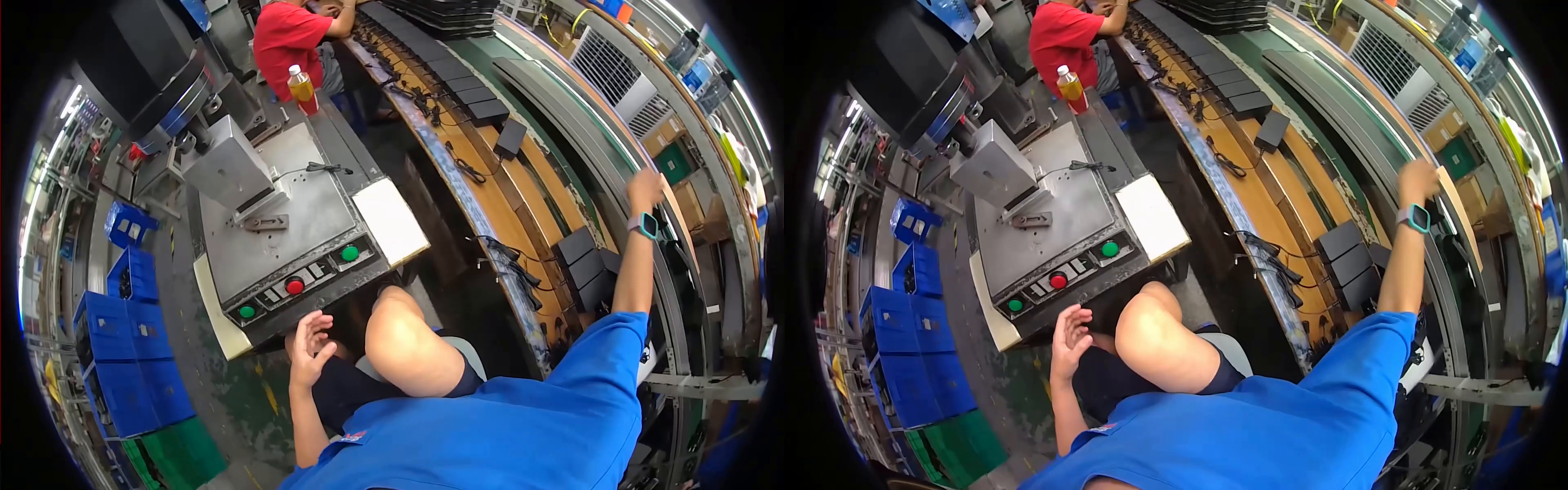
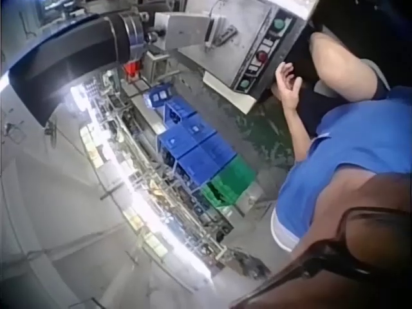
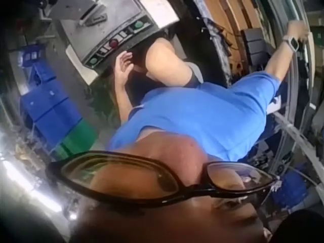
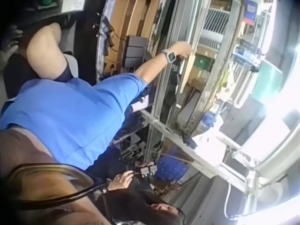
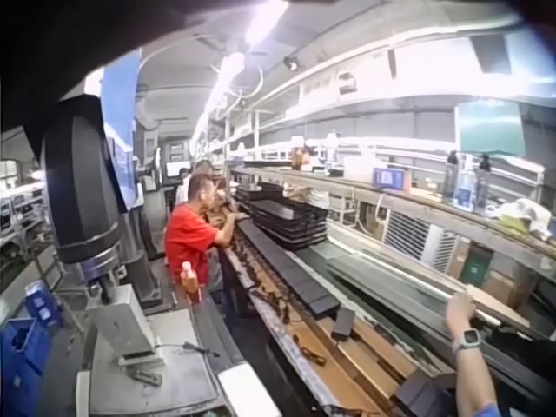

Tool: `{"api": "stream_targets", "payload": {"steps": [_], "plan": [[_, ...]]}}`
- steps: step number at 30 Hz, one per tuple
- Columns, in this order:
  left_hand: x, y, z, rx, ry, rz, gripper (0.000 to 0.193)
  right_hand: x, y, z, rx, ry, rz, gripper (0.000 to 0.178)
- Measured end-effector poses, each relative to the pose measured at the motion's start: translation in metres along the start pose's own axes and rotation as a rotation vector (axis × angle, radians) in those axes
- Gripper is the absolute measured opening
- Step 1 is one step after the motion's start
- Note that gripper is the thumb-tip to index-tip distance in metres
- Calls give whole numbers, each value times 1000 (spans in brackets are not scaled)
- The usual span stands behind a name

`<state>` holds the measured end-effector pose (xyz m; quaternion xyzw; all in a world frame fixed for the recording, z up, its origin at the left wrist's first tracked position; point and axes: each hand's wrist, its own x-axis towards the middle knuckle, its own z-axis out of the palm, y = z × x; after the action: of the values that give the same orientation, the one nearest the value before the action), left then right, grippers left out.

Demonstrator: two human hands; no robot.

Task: Assembling electronic components using a manual benchtop press machine on a production line.

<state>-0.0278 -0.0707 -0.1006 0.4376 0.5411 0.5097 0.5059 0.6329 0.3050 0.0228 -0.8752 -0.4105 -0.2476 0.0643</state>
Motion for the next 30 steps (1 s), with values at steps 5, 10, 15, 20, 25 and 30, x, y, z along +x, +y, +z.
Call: {"api": "stream_targets", "payload": {"steps": [5, 10, 15, 20, 25, 30], "plan": [[44, 27, 7, 57, -107, 154, 63, -54, -188, -53, 491, -313, -609, 78], [69, 55, 7, 145, -137, 286, 56, -98, -256, -45, 577, -603, -588, 90], [82, 52, -71, 63, 175, 270, 49, -75, -230, -92, 508, -433, -652, 71], [195, 49, -151, 256, 509, 393, 61, -43, -215, -214, 1103, -198, -927, 54], [250, 53, -182, 608, 400, 480, 88, -118, -283, -254, 1434, -314, -1023, 48], [207, 75, -169, 18, 256, 540, 96, -230, -384, -189, 1436, -730, -1176, 46]]}}
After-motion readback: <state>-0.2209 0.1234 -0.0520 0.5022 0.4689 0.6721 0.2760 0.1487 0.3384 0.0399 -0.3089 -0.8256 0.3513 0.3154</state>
